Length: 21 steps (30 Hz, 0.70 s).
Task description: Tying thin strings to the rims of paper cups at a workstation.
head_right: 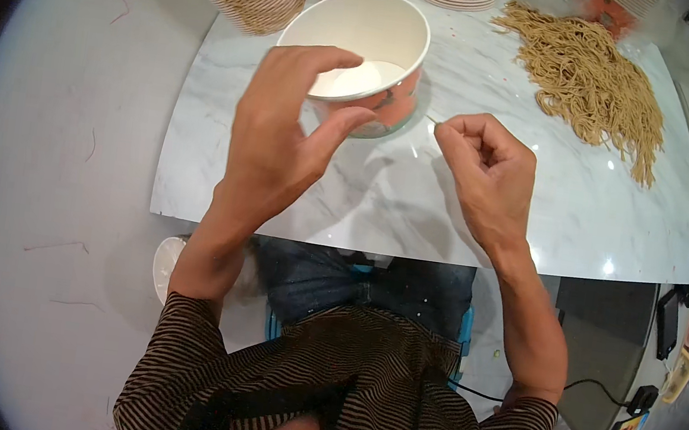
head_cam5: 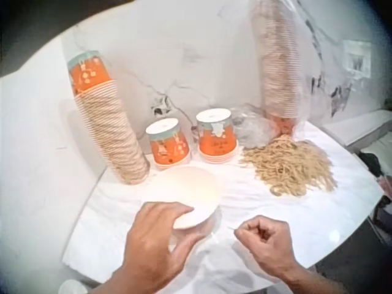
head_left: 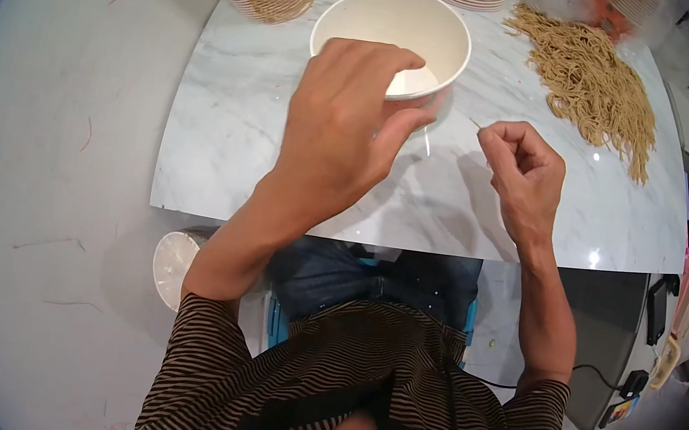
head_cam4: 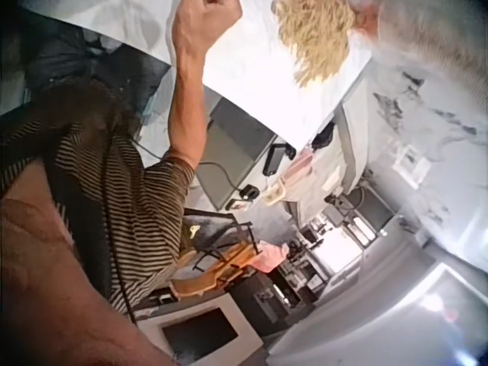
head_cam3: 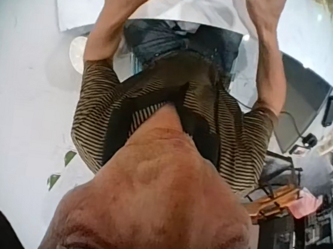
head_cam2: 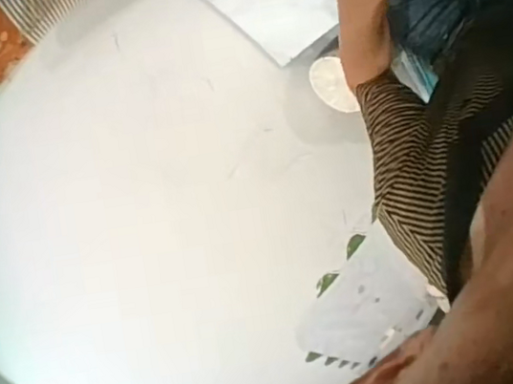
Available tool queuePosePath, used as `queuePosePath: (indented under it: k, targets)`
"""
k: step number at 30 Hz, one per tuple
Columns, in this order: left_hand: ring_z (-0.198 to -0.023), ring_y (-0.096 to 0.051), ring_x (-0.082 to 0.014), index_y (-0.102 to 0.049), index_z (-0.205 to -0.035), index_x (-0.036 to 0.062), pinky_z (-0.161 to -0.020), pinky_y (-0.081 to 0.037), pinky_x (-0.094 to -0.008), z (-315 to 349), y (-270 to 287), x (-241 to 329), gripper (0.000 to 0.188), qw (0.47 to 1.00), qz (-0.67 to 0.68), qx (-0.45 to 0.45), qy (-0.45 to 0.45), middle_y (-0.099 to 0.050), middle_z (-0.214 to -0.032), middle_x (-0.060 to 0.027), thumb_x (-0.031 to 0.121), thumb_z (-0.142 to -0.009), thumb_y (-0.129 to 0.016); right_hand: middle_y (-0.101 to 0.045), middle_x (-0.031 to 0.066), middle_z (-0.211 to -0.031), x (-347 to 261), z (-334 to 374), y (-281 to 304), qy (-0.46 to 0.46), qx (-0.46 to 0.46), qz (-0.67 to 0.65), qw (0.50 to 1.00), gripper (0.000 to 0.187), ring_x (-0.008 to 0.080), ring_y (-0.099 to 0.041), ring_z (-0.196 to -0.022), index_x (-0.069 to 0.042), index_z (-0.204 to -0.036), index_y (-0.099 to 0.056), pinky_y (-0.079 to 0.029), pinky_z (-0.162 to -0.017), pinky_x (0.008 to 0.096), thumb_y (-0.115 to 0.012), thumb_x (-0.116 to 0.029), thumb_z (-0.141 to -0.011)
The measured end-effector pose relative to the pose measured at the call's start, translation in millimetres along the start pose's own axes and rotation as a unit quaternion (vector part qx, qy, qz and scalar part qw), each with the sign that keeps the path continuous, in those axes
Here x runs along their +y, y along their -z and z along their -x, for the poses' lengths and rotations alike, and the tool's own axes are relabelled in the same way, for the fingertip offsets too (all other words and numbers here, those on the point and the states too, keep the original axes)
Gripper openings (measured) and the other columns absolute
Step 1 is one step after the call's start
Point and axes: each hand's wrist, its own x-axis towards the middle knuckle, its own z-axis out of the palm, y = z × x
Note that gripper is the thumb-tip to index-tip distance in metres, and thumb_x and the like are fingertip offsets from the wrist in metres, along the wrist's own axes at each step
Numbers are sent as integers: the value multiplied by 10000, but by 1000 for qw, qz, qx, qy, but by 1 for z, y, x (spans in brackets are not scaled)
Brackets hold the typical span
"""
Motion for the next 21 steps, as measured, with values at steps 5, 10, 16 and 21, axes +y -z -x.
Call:
queuePosePath:
  k: [5, 10, 16, 21]
  targets:
    - [-857, -713, -335, -636, -1164, 41, -773, -522, -408, -2, -23, -3, 362, 994, -8, -96, 59, -761, -899, -119, 99, -844, -796, -588, -70, -724, 2, -6, -17, 68, 29, -6, 997, 94, 6, -477, -657, 20, -935, -728, -375, -579, 207, -733, -73, -950]
    - [-786, -736, -330, -625, -1198, 51, -729, -544, -415, 0, -27, -5, 350, 989, 3, -115, 96, -775, -864, -118, 111, -884, -766, -619, -20, -768, 8, -14, -22, 151, 42, 39, 987, 68, 32, -504, -640, 11, -912, -730, -393, -566, 215, -747, -54, -922]
    - [-764, -735, -325, -627, -1200, 62, -703, -544, -417, 2, -27, -6, 340, 989, 15, -114, 98, -773, -855, -119, 117, -893, -763, -621, 10, -769, 8, -13, -28, 197, 57, 80, 975, 47, 52, -538, -635, 7, -905, -726, -404, -546, 226, -749, -33, -902]
    - [-755, -734, -324, -624, -1198, 58, -689, -540, -414, 2, -31, -8, 339, 989, 22, -112, 94, -771, -845, -117, 119, -895, -764, -639, 29, -777, 10, -16, -27, 204, 65, 109, 971, 48, 69, -559, -632, 8, -899, -722, -417, -545, 236, -750, -29, -893]
